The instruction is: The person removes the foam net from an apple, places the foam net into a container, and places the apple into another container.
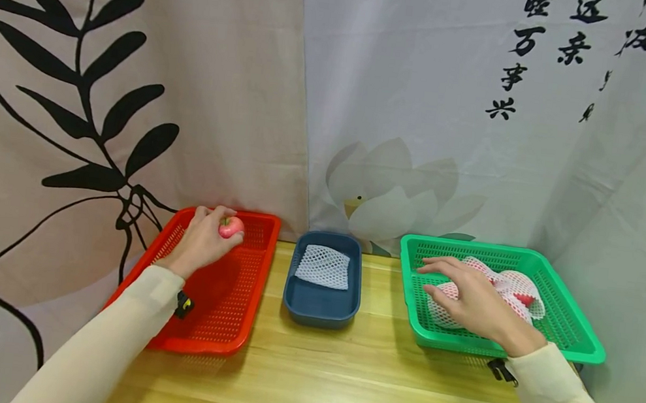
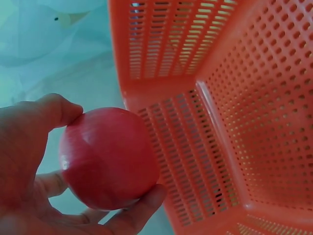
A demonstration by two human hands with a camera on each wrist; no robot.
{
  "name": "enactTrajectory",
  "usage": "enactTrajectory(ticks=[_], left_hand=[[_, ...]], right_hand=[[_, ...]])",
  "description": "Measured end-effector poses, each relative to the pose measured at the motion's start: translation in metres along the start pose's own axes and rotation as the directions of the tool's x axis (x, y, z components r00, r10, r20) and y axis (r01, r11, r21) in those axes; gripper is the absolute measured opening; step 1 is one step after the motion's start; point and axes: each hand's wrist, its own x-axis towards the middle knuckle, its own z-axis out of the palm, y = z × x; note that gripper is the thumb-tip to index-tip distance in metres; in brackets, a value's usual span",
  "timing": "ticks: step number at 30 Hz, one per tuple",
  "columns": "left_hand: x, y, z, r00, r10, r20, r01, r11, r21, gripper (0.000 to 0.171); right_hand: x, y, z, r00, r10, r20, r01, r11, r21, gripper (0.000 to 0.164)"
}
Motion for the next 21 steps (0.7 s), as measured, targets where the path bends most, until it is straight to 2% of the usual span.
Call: enactTrajectory(ticks=[11, 21], left_hand=[[0.016, -0.013, 0.001, 0.997, -0.041, 0.063, 0.040, 0.999, 0.017, 0.064], [0.024, -0.030, 0.011, 0.983, -0.103, 0.152, 0.095, 0.994, 0.058, 0.064]], right_hand=[[-0.004, 0.009, -0.005, 1.000, 0.024, -0.004, -0.024, 0.999, -0.037, 0.034], [-0.009, 0.017, -0.008, 0.999, 0.053, -0.009, -0.054, 0.998, -0.024, 0.034]])
